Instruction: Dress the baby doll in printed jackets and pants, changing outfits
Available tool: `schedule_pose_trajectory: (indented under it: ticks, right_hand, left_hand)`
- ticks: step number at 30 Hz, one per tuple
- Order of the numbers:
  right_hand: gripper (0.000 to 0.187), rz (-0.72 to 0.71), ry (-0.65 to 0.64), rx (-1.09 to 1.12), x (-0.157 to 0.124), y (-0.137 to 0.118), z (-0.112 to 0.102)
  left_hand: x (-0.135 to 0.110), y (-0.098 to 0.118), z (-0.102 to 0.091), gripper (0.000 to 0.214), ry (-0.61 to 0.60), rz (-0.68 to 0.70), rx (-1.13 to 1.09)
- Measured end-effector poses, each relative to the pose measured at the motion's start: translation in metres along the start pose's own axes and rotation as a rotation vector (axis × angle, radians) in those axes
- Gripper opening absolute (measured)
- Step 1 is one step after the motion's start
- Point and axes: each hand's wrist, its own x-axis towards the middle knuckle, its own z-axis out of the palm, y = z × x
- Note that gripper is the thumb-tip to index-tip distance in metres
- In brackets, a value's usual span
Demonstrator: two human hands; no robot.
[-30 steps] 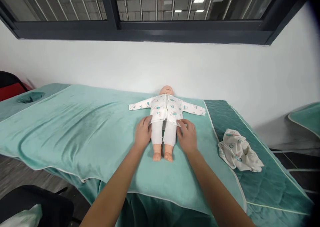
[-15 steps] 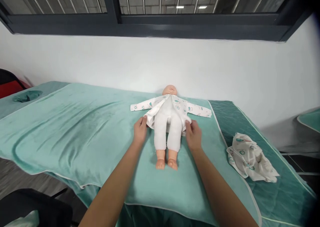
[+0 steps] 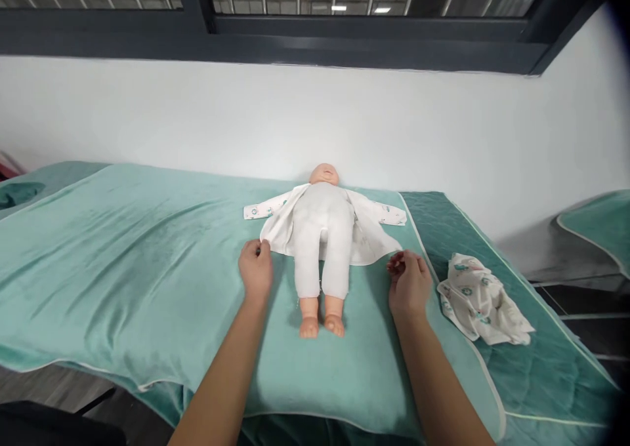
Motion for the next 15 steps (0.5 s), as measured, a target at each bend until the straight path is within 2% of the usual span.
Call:
schedule_pose_trajectory:
  ticks: [3,6,8,9,11,12,13,15]
  right_hand:
    - [0.020,-0.163,-0.143,-0.362,-0.013,-0.006,-0.016]
    - [0.028,-0.471,-0.348,-0.746,-0.018,-0.024,-0.046]
    - [0.032,-0.656,-0.361,-0.902,-0.012,-0.041,-0.074]
    - [0.033,-0.692,-0.327,-0.951,-0.006,-0.050,-0.089]
    - [0.038,-0.705,-0.194,-0.963,0.009,-0.066,-0.119]
    - [0.037,-0.660,-0.107,-0.957,0.019,-0.073,-0.134]
    - [0.032,-0.585,-0.012,-0.928,0.028,-0.078,-0.148]
    - [0.026,-0.336,0.136,-0.794,0.043,-0.085,-0.171]
  left_hand:
    - [-0.001,0.001,-0.001,0.028,-0.050,-0.027,0.080]
    - [-0.003,0.006,-0.001,0.032,-0.121,-0.039,0.094]
    - [-0.005,0.009,-0.002,0.034,-0.139,-0.039,0.064]
    - [-0.006,0.010,-0.002,0.035,-0.139,-0.035,0.042]
    - [-0.008,0.011,-0.002,0.037,-0.143,-0.022,-0.009]
    - [-0.009,0.012,-0.002,0.038,-0.156,-0.015,-0.032]
    - [-0.010,0.012,-0.002,0.038,-0.172,-0.006,-0.053]
    - [-0.011,0.011,-0.002,0.038,-0.207,0.006,-0.087]
